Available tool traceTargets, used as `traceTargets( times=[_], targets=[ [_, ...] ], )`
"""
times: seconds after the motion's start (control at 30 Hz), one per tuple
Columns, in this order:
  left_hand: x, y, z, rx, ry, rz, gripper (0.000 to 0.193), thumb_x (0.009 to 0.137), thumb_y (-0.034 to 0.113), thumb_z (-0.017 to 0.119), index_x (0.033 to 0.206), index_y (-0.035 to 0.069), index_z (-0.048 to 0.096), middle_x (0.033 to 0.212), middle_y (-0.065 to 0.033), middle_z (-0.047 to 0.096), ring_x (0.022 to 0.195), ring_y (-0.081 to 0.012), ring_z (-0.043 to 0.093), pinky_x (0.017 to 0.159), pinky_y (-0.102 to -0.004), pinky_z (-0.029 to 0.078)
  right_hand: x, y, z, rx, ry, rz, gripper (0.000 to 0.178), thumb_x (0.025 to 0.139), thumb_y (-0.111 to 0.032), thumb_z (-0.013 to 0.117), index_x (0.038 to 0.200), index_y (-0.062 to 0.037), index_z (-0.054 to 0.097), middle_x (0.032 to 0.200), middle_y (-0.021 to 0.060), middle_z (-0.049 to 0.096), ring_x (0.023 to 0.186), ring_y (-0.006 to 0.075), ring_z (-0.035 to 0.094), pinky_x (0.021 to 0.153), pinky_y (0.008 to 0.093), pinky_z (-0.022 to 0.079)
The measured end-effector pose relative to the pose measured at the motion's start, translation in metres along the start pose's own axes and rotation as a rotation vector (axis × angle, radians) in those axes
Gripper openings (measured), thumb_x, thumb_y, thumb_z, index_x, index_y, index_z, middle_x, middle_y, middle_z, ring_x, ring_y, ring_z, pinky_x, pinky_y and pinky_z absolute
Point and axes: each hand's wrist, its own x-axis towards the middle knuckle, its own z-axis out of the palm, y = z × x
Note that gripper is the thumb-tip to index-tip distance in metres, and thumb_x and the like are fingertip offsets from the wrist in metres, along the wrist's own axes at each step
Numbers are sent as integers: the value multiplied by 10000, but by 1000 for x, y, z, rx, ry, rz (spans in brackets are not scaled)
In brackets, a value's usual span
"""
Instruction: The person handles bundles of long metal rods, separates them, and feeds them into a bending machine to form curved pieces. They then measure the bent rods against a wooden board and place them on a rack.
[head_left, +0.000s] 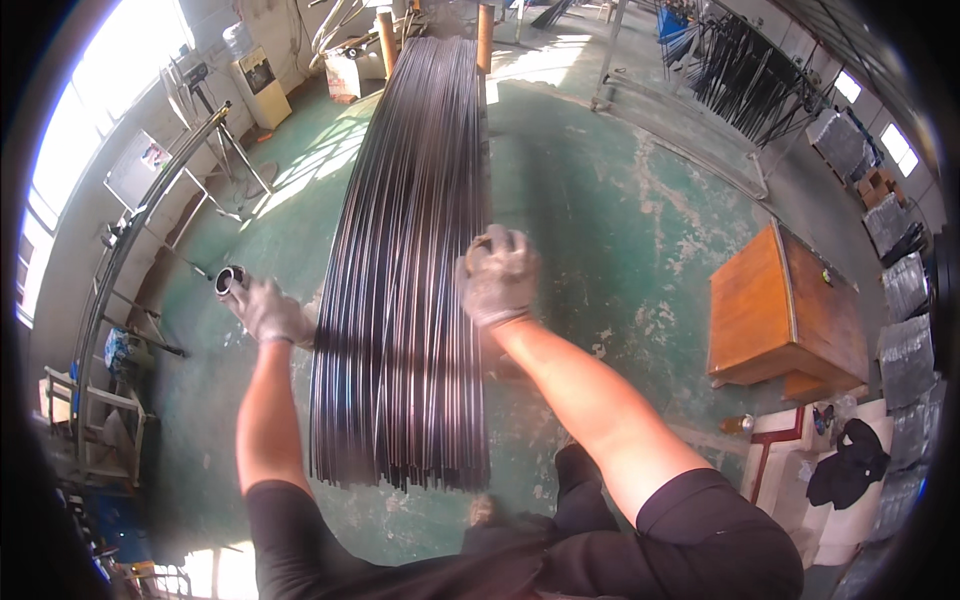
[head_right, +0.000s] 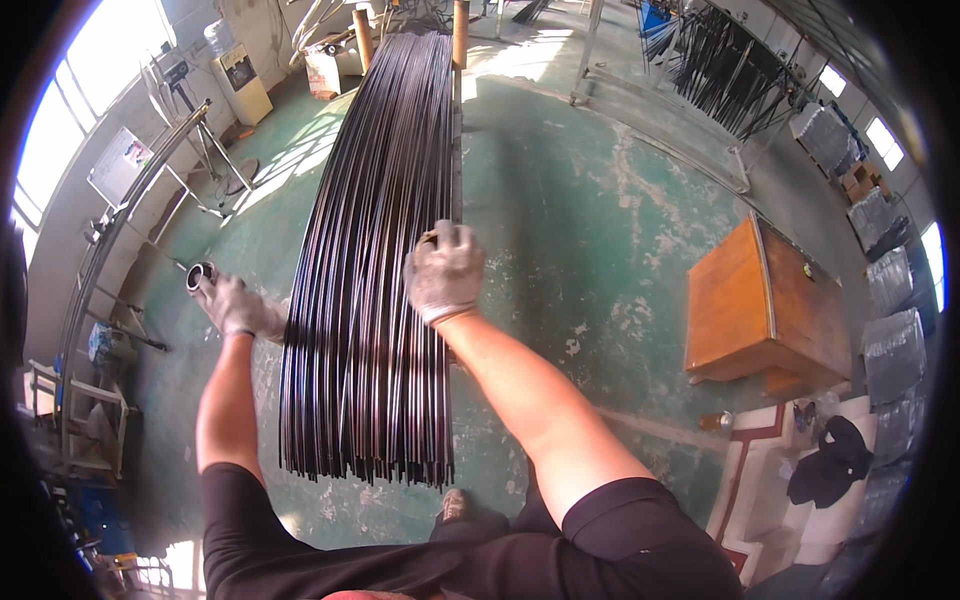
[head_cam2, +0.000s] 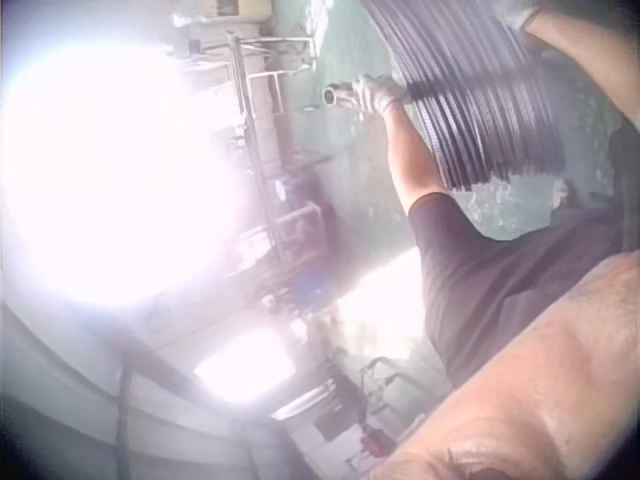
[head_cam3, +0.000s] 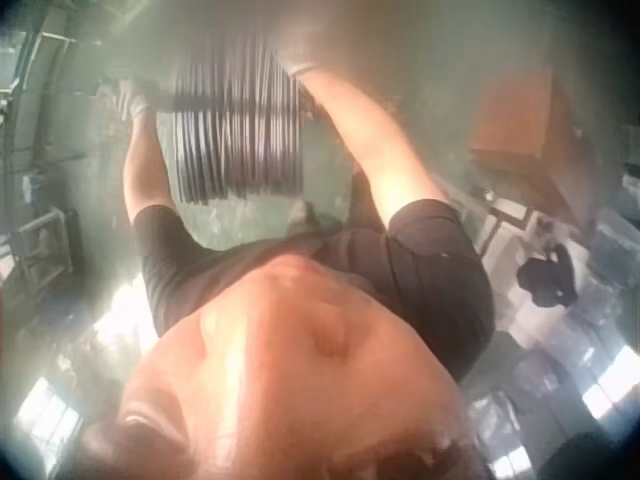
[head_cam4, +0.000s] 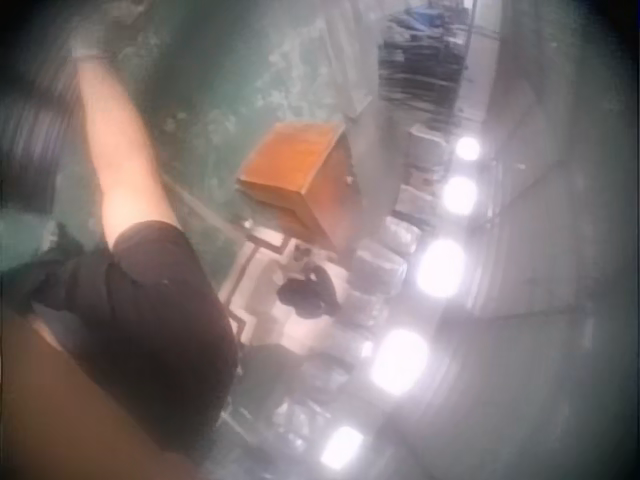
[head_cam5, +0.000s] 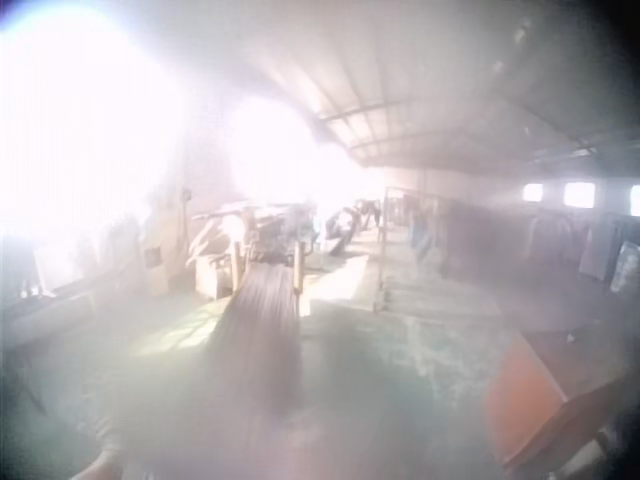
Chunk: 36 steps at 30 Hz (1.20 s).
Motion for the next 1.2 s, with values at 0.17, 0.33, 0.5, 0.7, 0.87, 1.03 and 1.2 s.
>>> traceTargets(
  times=[0.17, 0.33, 0.5, 0.7, 0.87, 1.03, 1.2],
  targets=[
    [-183, 124, 63, -814, -273, -21, 210, 820, 162, 826, 1019, 97, 839, 954, -189, 797, 927, -382, 788, 876, -490, 641, 21, -16, -46, -2, -571, -181, 401, 973, -264, 730, 1272, 0, 765, 1423, 220, 615, 1351, 421, 553, 1118, 576, 546],
    [-352, 267, -6, -1199, -1142, -121, 435, 893, 255, 874, 1259, 25, 825, 1150, -95, 844, 1074, -180, 767, 997, -355, 590, 35, 42, -108, 567, -889, -274, 531, 999, -368, 756, 1386, -8, 711, 1674, 229, 484, 1605, 426, 377, 1313, 525, 420],
    [-368, 341, -74, -1012, -1248, 83, 327, 923, 238, 781, 1161, 26, 857, 1146, -143, 847, 1069, -239, 789, 1017, -367, 592, 34, 131, -104, 849, -862, -389, 471, 942, -270, 803, 1352, -69, 685, 1450, 207, 647, 1417, 426, 570, 1212, 519, 491],
    [-309, 417, 19, -1046, -1139, -198, 311, 895, 209, 772, 1117, 7, 853, 1039, -156, 847, 994, -271, 792, 920, -382, 601, 100, 265, -63, 677, -990, -308, 352, 915, -275, 747, 1211, -93, 802, 1233, 173, 777, 1252, 367, 713, 1118, 472, 559],
    [-222, 535, 89, -1014, -1154, 127, 286, 904, 149, 725, 1115, -3, 843, 998, -144, 831, 920, -243, 794, 854, -420, 625, 178, 463, -38, 428, -876, -38, 401, 927, -331, 727, 1252, -107, 798, 1293, 185, 791, 1237, 376, 742, 1082, 469, 588],
    [-127, 683, 146, -668, -1060, 720, 335, 900, 241, 729, 1168, 94, 867, 1162, -148, 848, 1135, -294, 800, 1023, -381, 605, 160, 686, -36, 152, -615, 519, 425, 971, -408, 724, 1281, -126, 786, 1276, 148, 795, 1256, 333, 746, 1080, 445, 593],
    [30, 807, 71, -922, -1177, 488, 327, 912, 267, 718, 1140, 87, 868, 1137, -157, 852, 1105, -309, 808, 1004, -385, 610, -25, 864, -83, -53, -240, 1365, 468, 977, -444, 743, 1166, -24, 826, 1173, 186, 836, 1047, 326, 793, 921, 464, 590]
  ],
)
